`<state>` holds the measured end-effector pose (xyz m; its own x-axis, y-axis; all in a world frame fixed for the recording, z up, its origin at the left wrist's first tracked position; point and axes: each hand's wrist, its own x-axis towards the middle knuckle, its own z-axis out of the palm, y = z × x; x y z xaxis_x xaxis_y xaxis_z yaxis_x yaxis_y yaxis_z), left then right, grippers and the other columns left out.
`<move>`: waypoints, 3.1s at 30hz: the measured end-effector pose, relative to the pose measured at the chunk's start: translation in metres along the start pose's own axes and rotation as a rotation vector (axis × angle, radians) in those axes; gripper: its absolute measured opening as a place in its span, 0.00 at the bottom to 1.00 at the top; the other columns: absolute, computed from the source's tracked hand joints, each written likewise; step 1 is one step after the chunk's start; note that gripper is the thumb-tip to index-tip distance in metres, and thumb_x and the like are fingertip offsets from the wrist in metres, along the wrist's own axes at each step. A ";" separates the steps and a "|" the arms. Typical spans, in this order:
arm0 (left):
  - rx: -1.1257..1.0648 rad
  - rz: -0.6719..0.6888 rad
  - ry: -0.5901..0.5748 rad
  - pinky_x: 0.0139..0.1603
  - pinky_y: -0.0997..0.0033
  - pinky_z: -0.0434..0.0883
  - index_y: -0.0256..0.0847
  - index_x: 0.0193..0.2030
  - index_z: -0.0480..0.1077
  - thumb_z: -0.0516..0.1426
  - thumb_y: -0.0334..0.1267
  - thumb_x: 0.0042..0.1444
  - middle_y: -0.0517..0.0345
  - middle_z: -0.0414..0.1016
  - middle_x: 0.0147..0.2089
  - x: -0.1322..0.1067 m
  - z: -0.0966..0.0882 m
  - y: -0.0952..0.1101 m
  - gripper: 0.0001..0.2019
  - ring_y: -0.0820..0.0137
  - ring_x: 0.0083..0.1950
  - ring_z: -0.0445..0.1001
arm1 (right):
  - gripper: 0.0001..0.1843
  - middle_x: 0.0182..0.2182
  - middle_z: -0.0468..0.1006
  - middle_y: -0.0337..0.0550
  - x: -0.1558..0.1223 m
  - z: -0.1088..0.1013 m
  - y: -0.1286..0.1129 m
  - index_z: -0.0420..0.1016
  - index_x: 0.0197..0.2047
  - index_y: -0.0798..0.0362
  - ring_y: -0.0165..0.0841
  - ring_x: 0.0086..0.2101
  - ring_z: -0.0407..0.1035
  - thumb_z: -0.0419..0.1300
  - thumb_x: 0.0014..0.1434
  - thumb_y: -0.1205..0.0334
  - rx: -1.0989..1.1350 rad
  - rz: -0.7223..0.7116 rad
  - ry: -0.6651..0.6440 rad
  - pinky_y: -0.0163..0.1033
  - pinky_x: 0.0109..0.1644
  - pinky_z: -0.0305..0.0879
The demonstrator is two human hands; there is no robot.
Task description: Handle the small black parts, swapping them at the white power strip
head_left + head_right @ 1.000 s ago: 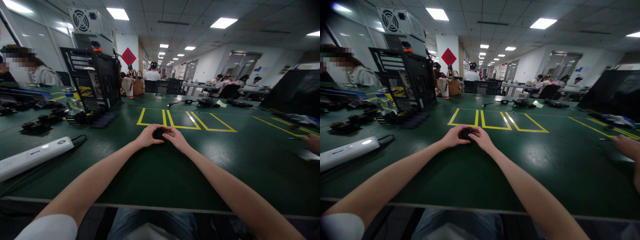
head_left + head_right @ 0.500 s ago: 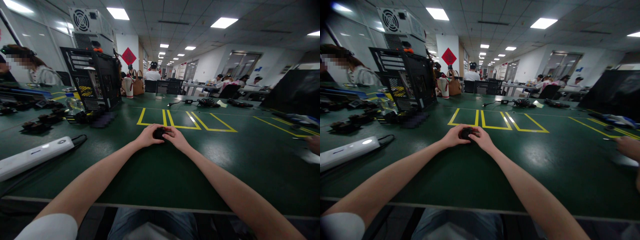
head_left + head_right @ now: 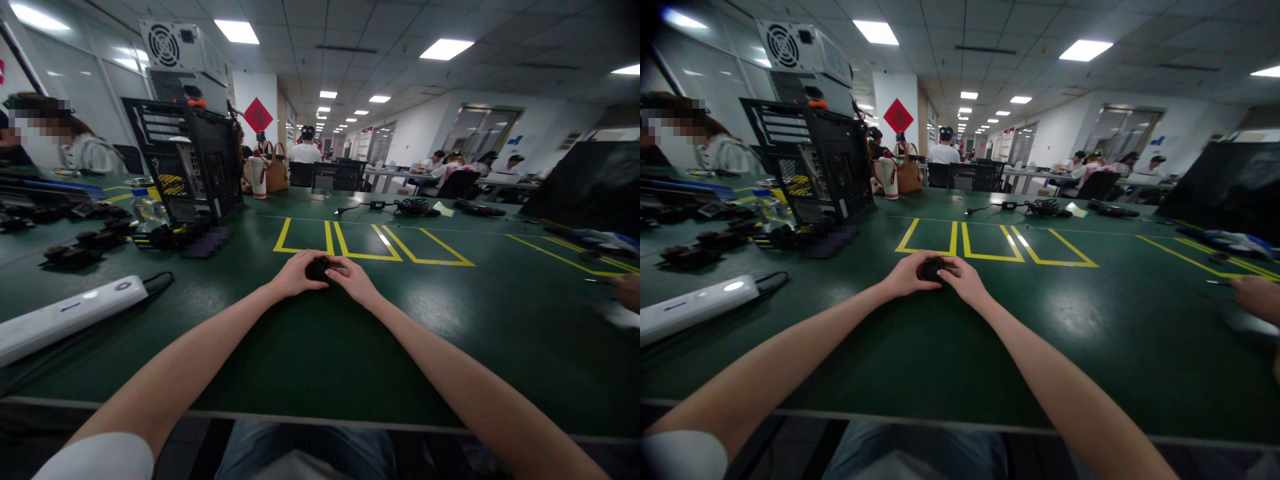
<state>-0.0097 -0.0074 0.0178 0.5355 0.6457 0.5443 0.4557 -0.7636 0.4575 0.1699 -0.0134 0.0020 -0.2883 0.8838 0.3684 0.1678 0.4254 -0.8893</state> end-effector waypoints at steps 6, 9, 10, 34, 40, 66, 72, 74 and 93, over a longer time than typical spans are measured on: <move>0.011 0.003 0.000 0.49 0.59 0.65 0.43 0.52 0.58 0.62 0.41 0.41 0.53 0.65 0.50 0.000 -0.001 0.000 0.30 0.62 0.50 0.65 | 0.13 0.39 0.69 0.40 -0.002 0.002 -0.002 0.65 0.37 0.52 0.32 0.41 0.68 0.60 0.47 0.61 0.051 -0.008 -0.012 0.43 0.48 0.65; 0.006 -0.001 0.003 0.48 0.59 0.65 0.43 0.52 0.58 0.62 0.41 0.40 0.53 0.65 0.50 0.000 0.000 0.000 0.30 0.62 0.50 0.65 | 0.10 0.37 0.69 0.39 -0.002 0.003 -0.004 0.65 0.36 0.52 0.32 0.41 0.67 0.58 0.49 0.61 0.013 -0.023 0.032 0.43 0.48 0.64; 0.002 -0.006 0.003 0.48 0.59 0.66 0.43 0.52 0.58 0.62 0.41 0.40 0.53 0.64 0.51 0.000 0.000 0.001 0.30 0.62 0.50 0.65 | 0.11 0.38 0.69 0.40 -0.002 0.003 -0.005 0.65 0.38 0.52 0.32 0.41 0.67 0.58 0.49 0.61 0.005 -0.016 0.038 0.43 0.49 0.63; -0.009 -0.049 -0.013 0.46 0.61 0.67 0.45 0.51 0.59 0.62 0.42 0.40 0.55 0.64 0.51 -0.020 -0.020 0.001 0.29 0.63 0.49 0.66 | 0.19 0.43 0.68 0.43 -0.005 0.017 -0.016 0.64 0.44 0.50 0.35 0.44 0.67 0.60 0.47 0.63 0.051 0.058 -0.122 0.46 0.50 0.63; -0.004 -0.052 -0.009 0.45 0.62 0.68 0.45 0.51 0.59 0.62 0.43 0.40 0.55 0.64 0.51 -0.020 -0.020 0.000 0.30 0.63 0.49 0.66 | 0.14 0.42 0.67 0.41 -0.007 0.019 -0.017 0.64 0.40 0.50 0.34 0.43 0.68 0.59 0.48 0.63 0.148 0.064 -0.146 0.45 0.48 0.65; -0.099 -0.158 -0.054 0.48 0.59 0.66 0.47 0.53 0.57 0.61 0.40 0.42 0.55 0.62 0.52 -0.015 -0.025 0.005 0.30 0.63 0.51 0.63 | 0.17 0.47 0.66 0.42 -0.005 0.018 -0.030 0.61 0.48 0.48 0.35 0.48 0.63 0.54 0.53 0.62 0.090 0.190 -0.108 0.46 0.53 0.61; -0.098 -0.183 -0.085 0.50 0.59 0.65 0.48 0.54 0.56 0.61 0.40 0.43 0.56 0.62 0.52 -0.012 -0.029 0.006 0.30 0.63 0.52 0.62 | 0.16 0.47 0.66 0.40 -0.004 0.017 -0.030 0.61 0.45 0.48 0.35 0.48 0.64 0.56 0.52 0.65 0.200 0.221 -0.139 0.45 0.51 0.64; -0.096 -0.188 -0.078 0.51 0.59 0.64 0.49 0.54 0.56 0.61 0.40 0.42 0.57 0.62 0.53 -0.012 -0.029 0.005 0.30 0.64 0.53 0.62 | 0.14 0.45 0.67 0.40 -0.003 0.017 -0.030 0.62 0.44 0.48 0.35 0.47 0.65 0.56 0.52 0.63 0.218 0.227 -0.125 0.45 0.50 0.65; -0.088 -0.220 -0.106 0.52 0.61 0.63 0.49 0.54 0.55 0.61 0.40 0.43 0.58 0.62 0.54 -0.007 -0.028 0.000 0.31 0.65 0.53 0.62 | 0.14 0.43 0.68 0.40 0.008 0.013 -0.025 0.63 0.43 0.49 0.33 0.45 0.66 0.57 0.52 0.62 0.234 0.290 -0.127 0.43 0.50 0.64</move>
<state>-0.0338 -0.0120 0.0337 0.5034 0.7898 0.3504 0.5088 -0.5987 0.6186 0.1510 -0.0197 0.0230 -0.3772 0.9236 0.0690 0.0440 0.0922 -0.9948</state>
